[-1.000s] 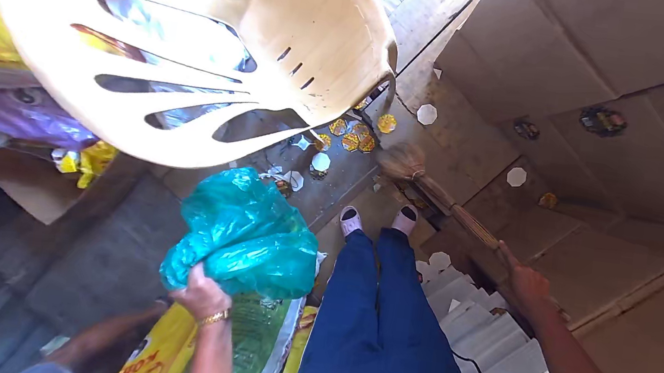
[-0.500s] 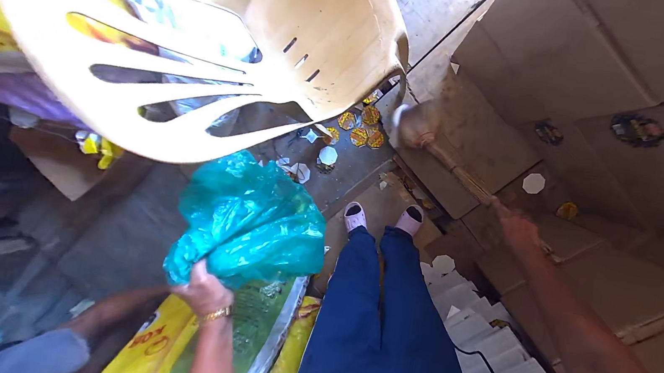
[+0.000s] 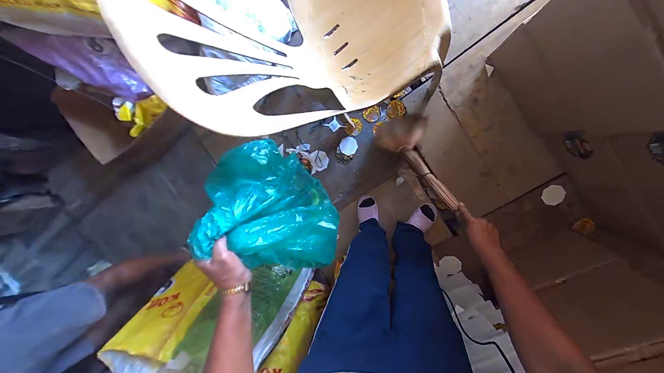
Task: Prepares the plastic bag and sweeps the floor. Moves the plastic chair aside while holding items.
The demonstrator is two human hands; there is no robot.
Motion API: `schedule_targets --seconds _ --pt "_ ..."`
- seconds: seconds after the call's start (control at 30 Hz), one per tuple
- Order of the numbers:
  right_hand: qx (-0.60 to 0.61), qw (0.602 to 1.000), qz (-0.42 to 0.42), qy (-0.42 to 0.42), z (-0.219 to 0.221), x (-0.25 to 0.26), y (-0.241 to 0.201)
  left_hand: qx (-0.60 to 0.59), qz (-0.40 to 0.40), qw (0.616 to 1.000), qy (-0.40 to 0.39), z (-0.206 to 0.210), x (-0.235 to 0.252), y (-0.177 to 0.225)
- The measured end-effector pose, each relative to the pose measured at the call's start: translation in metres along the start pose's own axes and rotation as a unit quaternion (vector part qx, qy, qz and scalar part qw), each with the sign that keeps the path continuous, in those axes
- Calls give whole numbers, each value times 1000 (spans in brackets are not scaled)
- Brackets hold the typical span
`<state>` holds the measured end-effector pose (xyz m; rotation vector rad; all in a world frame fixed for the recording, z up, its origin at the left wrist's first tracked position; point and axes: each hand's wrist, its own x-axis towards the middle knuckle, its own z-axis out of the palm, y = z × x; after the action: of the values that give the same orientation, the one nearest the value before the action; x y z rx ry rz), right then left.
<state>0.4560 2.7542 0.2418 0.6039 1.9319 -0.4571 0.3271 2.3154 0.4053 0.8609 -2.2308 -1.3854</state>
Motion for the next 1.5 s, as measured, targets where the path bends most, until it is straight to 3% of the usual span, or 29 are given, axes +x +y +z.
schedule_targets --seconds 0.13,0.33,0.5,0.7,0.83,0.9,1.1,1.27,1.37,1.5 --pt "27 999 14 17 -5 -21 0 -9 -4 1000 -2 -6 13 -1" --pt "151 986 73 16 1 -18 -57 28 -13 999 -27 -2 17 4" --pt "248 968 31 30 43 -38 14 41 -8 996 -80 7 21 18" --pt "367 904 193 98 124 -122 92 58 3 991 -119 26 19 29" --pt "516 816 238 101 120 -110 88 59 20 991 -120 34 16 23" --pt "545 805 218 82 106 -105 68 49 18 993 -108 34 9 24" --pt "536 842 58 2 79 -116 -12 24 14 999 -43 25 -11 39" --pt "357 931 2 -77 76 -102 -60 -16 -14 1000 23 7 -28 49" --pt "262 957 6 -124 81 -101 -89 -30 -24 998 55 -9 -35 50" --pt "91 976 -49 -192 96 -104 -111 -49 -47 993 101 -40 -31 31"
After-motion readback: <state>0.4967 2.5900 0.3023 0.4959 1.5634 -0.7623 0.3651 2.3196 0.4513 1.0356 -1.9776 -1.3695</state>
